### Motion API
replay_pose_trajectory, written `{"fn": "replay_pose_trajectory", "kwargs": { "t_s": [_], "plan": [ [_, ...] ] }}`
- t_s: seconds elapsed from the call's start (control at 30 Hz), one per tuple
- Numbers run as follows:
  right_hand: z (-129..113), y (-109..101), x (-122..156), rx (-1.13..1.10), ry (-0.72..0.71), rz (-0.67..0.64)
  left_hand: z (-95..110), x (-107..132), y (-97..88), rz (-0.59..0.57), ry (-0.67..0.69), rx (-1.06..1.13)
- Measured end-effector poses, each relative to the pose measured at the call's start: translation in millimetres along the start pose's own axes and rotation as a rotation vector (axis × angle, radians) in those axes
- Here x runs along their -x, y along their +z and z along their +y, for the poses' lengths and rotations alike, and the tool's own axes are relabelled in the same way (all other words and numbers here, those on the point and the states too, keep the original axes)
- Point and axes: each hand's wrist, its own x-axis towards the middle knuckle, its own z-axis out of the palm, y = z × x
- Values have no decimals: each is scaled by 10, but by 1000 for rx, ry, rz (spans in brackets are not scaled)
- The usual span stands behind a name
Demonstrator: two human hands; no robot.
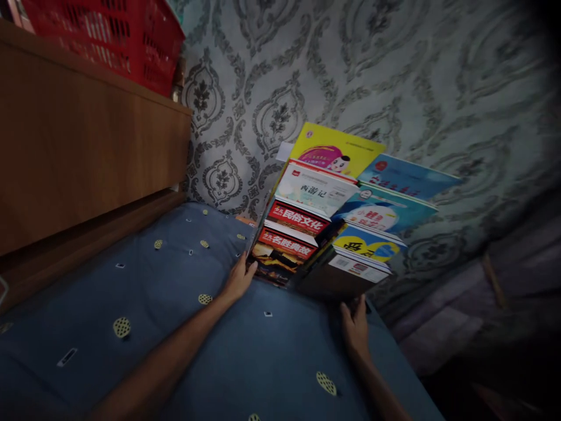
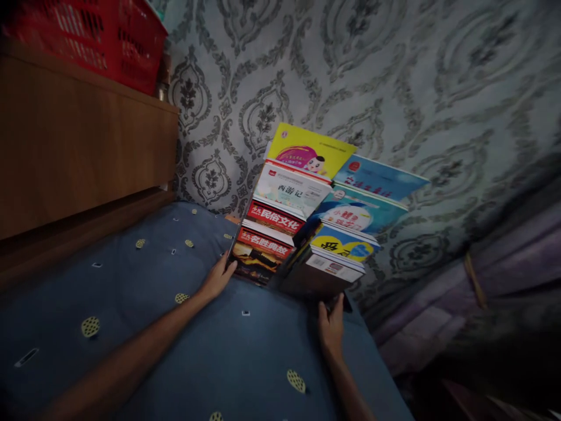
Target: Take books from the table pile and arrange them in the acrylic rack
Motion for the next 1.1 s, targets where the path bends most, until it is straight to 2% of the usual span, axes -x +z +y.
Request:
{"fn": "replay_pose_trajectory", "kwargs": {
  "t_s": [0.1,0.27,0.37,0.43,0.5,0.57,0.6,0.67,0.77,0.87,0.97,1.1],
  "plan": [
    [-8,1,4,-86,67,-34,19,9,-24,6,5,1],
    [20,38,-6,-209,85,-45,87,49,-76,9,21,-28],
    [-19,24,4,-251,81,-42,229,17,-100,62,59,-63],
    [-111,-41,30,-232,81,29,386,-55,-111,116,88,-69],
    [-286,-150,77,-185,45,158,576,-160,-120,155,135,-56],
    [-561,-270,139,-166,-79,263,768,-281,-129,172,203,-35],
    [-733,-316,167,-180,-161,269,854,-342,-132,173,236,-26],
    [-1120,-343,200,-269,-299,164,992,-453,-130,176,275,-11],
    [-1672,-174,135,-480,-355,-74,1101,-574,-91,185,287,17],
    [-2020,140,-76,-618,-251,-185,1119,-626,-19,190,280,65],
    [-2150,380,-320,-670,-152,-196,1102,-636,40,174,289,94],
    [-2159,499,-503,-630,-114,-166,1087,-667,66,161,303,105]
  ]
}}
